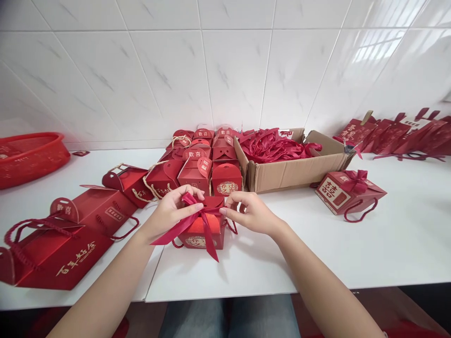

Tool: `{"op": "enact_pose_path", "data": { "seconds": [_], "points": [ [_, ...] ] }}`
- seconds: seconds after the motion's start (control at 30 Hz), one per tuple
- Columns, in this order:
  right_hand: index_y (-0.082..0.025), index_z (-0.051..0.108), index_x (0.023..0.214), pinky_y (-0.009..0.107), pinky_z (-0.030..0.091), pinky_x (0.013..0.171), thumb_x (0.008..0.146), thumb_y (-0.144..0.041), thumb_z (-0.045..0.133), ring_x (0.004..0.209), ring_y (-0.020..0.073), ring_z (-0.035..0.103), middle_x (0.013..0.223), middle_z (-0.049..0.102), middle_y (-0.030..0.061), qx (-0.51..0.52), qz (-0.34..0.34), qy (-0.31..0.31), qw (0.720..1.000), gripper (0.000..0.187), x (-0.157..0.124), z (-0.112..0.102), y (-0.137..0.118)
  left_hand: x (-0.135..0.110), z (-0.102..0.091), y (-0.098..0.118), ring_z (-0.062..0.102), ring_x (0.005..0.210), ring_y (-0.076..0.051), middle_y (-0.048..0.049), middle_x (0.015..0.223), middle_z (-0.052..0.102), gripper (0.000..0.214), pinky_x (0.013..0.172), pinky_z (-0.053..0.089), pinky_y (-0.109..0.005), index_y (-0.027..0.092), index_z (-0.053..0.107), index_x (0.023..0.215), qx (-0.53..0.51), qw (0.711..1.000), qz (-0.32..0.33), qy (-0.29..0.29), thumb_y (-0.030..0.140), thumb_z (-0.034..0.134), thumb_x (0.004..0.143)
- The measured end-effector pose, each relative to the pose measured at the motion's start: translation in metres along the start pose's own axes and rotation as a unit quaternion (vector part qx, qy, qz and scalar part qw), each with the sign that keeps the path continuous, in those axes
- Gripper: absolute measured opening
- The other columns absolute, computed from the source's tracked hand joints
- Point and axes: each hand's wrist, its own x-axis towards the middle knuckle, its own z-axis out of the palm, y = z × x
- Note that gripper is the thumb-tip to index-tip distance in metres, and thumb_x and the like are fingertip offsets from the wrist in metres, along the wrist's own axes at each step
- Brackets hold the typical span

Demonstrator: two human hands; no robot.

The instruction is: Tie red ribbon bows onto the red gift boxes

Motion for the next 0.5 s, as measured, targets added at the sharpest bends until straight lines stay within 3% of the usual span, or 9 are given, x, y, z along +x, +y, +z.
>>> {"op": "enact_pose_path", "data": {
  "seconds": [0.17, 0.3, 0.5],
  "points": [
    [-0.017, 0.053, 0.07, 0.024, 0.041, 0.06, 0.087, -0.035, 0.06, 0.065, 0.0108, 0.05, 0.072, 0.057, 0.0006, 0.024, -0.002, 0.006, 1.0, 0.026, -0.0014, -0.0034, -0.002, 0.0003, 0.0033, 0.0004, 0.058, 0.1, -0.02, -0.0024, 0.087, 0.063, 0.025, 0.088, 0.045, -0.034, 0.019, 0.047, 0.071, -0.003, 1.0, 0.013, -0.006, 0.028, 0.069, 0.077],
    [-0.017, 0.052, 0.068, 0.025, 0.041, 0.061, 0.087, -0.036, 0.06, 0.065, 0.0113, 0.049, 0.07, 0.055, 0.0008, 0.018, 0.0, 0.008, 1.0, 0.028, -0.0017, -0.0061, -0.0044, 0.0004, 0.0052, 0.0029, 0.053, 0.119, -0.025, -0.0073, 0.095, 0.068, 0.016, 0.1, 0.04, -0.039, 0.018, 0.057, 0.071, 0.024, 1.0, 0.008, -0.017, 0.027, 0.07, 0.076],
    [-0.017, 0.051, 0.067, 0.026, 0.04, 0.062, 0.087, -0.035, 0.06, 0.065, 0.012, 0.048, 0.071, 0.055, 0.0014, 0.021, 0.0, 0.008, 1.0, 0.028, -0.0004, -0.0065, -0.0031, 0.0001, 0.0068, 0.0029, 0.054, 0.12, -0.027, -0.0088, 0.098, 0.069, 0.018, 0.102, 0.038, -0.041, 0.018, 0.059, 0.066, 0.044, 0.999, 0.0, -0.014, 0.028, 0.069, 0.076]
  ]
}}
